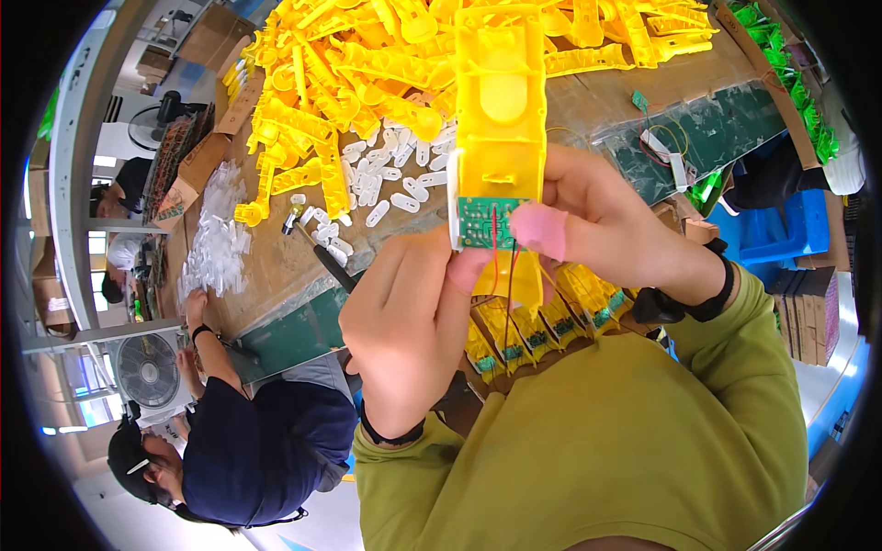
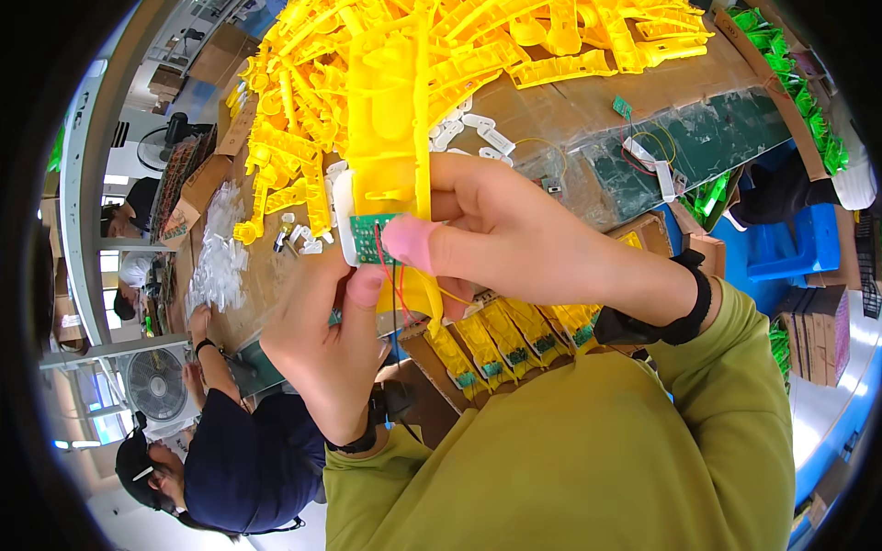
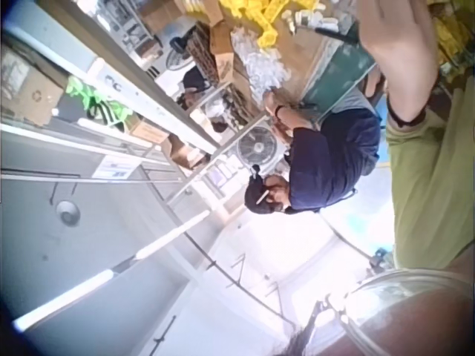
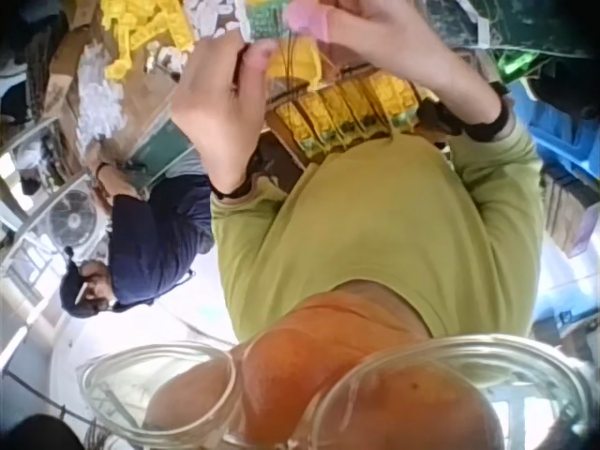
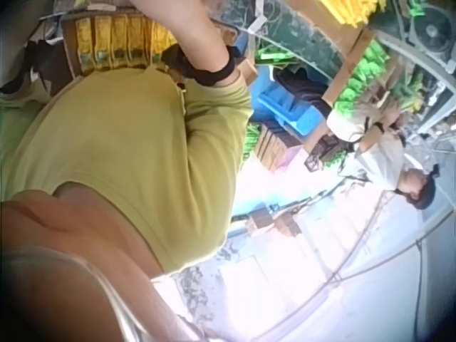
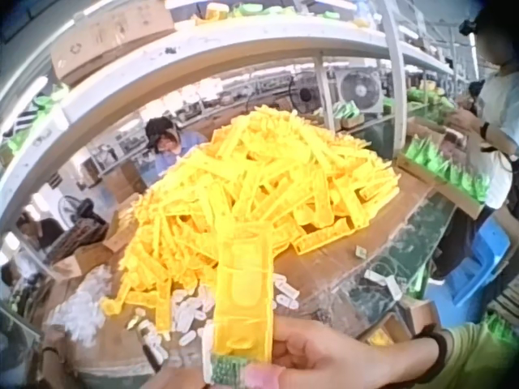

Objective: Assembling electronic components into yellow plastic housings on a factory production line.

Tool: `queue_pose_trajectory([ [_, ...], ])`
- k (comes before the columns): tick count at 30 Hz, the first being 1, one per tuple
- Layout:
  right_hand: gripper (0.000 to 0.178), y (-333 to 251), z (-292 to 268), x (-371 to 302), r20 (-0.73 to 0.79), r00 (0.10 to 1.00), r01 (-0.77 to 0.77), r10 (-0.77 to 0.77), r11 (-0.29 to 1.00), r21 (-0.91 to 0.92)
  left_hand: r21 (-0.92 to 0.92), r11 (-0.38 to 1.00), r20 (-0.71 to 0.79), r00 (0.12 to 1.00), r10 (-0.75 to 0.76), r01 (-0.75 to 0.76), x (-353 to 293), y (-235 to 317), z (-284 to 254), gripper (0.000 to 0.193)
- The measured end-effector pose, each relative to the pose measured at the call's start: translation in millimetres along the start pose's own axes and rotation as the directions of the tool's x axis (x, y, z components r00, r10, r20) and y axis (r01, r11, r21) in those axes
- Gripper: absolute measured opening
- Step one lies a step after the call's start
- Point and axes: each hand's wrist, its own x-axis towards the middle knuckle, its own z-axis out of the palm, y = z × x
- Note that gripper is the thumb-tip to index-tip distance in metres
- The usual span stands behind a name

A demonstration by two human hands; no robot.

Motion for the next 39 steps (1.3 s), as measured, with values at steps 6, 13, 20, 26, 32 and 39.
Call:
queue_pose_trajectory([
  [6,0.028,1,5,-9,-0.013,1.0,0.017,-0.016,0.997,0.071,-0.102,0.994,0.023,0.999,-0.033,0.035,-3,4,-3,0.015],
  [13,0.053,1,1,-15,0.08,0.988,0.135,-0.132,0.99,-0.038,-0.558,0.812,0.179,0.98,-0.084,0.172,-6,-11,-10,0.028],
  [20,0.051,15,2,-10,0.114,0.953,0.293,-0.28,0.95,-0.11,-0.782,0.559,0.175,0.958,-0.228,0.276,-8,-10,1,0.042],
  [26,0.048,16,9,-10,0.028,0.945,0.327,-0.326,0.945,-0.021,-0.558,0.818,-0.007,0.985,-0.174,0.141,-14,1,3,0.042],
  [32,0.048,15,8,-12,-0.002,0.977,0.211,-0.211,0.976,-0.055,-0.175,0.985,-0.02,1.0,0.013,-0.016,-7,-6,-1,0.04],
  [39,0.052,14,0,-17,0.071,0.964,0.265,-0.255,0.929,-0.257,-0.682,0.652,0.235,0.944,-0.233,0.331,-7,-6,-5,0.042],
])
